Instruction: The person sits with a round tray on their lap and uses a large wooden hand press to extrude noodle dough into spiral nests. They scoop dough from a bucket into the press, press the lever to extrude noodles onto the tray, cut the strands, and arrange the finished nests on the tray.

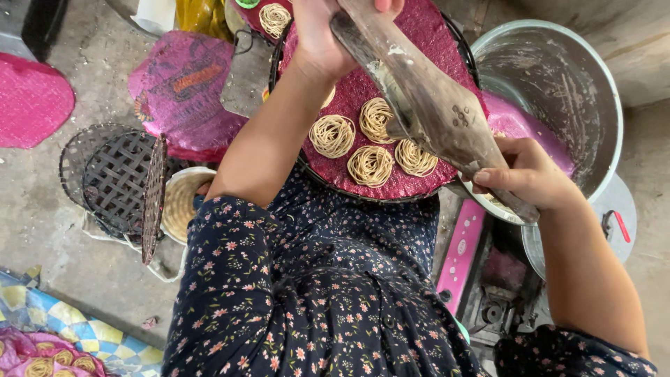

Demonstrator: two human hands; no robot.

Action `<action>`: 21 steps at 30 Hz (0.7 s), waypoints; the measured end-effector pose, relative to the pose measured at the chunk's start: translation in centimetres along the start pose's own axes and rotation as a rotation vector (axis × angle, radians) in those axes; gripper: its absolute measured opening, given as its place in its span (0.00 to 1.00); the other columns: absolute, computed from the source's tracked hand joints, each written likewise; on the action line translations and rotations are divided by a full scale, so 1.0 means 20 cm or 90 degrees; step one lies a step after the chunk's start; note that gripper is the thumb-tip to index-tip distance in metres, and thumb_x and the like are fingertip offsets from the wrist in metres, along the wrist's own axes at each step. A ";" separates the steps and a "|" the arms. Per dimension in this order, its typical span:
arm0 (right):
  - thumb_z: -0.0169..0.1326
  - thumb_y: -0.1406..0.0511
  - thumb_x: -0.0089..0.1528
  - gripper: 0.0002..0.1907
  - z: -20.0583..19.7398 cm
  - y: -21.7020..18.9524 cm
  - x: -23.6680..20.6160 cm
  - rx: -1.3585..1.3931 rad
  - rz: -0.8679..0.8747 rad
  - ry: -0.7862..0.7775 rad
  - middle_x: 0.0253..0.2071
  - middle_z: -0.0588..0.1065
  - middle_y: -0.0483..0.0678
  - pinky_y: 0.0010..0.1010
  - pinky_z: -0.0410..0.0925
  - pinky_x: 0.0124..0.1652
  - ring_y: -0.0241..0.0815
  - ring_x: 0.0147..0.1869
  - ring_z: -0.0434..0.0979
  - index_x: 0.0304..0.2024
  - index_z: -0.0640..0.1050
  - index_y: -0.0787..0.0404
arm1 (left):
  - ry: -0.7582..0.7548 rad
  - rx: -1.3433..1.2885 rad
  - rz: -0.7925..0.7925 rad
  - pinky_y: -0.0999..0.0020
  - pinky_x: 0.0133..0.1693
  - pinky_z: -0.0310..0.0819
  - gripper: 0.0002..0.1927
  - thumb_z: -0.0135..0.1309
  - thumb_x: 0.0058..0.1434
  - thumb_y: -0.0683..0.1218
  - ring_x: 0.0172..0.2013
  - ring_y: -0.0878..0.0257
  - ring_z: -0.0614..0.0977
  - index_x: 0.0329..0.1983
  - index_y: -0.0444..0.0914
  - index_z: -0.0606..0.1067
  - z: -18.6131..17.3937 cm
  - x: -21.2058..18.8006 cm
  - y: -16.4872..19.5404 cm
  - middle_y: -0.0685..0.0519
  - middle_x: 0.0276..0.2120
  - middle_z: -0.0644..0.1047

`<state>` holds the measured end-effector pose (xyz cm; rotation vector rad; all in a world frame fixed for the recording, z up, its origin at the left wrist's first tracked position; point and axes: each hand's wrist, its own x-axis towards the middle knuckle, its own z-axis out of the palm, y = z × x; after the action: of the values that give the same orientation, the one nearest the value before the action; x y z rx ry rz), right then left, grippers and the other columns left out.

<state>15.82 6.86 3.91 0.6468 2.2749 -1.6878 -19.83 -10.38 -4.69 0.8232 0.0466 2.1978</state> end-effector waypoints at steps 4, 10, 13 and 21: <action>0.65 0.61 0.53 0.27 0.00 0.08 0.02 0.018 -0.032 0.024 0.38 0.80 0.51 0.29 0.71 0.43 0.37 0.41 0.79 0.49 0.80 0.75 | 0.233 0.133 -0.229 0.50 0.59 0.74 0.25 0.41 0.68 0.57 0.50 0.50 0.81 0.47 0.31 0.75 0.06 -0.07 -0.12 0.39 0.45 0.80; 0.66 0.60 0.53 0.27 0.01 0.11 0.02 0.011 -0.061 0.022 0.38 0.81 0.52 0.30 0.71 0.43 0.38 0.42 0.80 0.47 0.80 0.75 | 0.061 0.891 -0.682 0.48 0.61 0.63 0.27 0.33 0.68 0.59 0.56 0.51 0.73 0.51 0.40 0.77 -0.01 -0.28 -0.40 0.46 0.50 0.78; 0.67 0.59 0.54 0.28 0.02 0.11 -0.01 0.014 -0.086 0.017 0.39 0.80 0.52 0.30 0.71 0.43 0.38 0.43 0.79 0.47 0.80 0.75 | 0.021 0.959 -0.735 0.47 0.61 0.57 0.30 0.28 0.67 0.62 0.57 0.52 0.69 0.52 0.45 0.78 0.01 -0.31 -0.38 0.49 0.51 0.76; 0.66 0.60 0.56 0.33 0.03 0.06 -0.06 0.123 -0.086 0.118 0.46 0.80 0.52 0.30 0.72 0.48 0.38 0.47 0.79 0.56 0.76 0.77 | -0.040 1.058 -0.715 0.51 0.60 0.58 0.50 0.14 0.60 0.80 0.56 0.52 0.66 0.64 0.46 0.70 0.26 -0.34 -0.26 0.51 0.49 0.76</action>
<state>17.37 6.44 3.16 0.7324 2.3439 -2.0074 -10.10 -12.43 -5.77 1.1649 1.9193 0.6615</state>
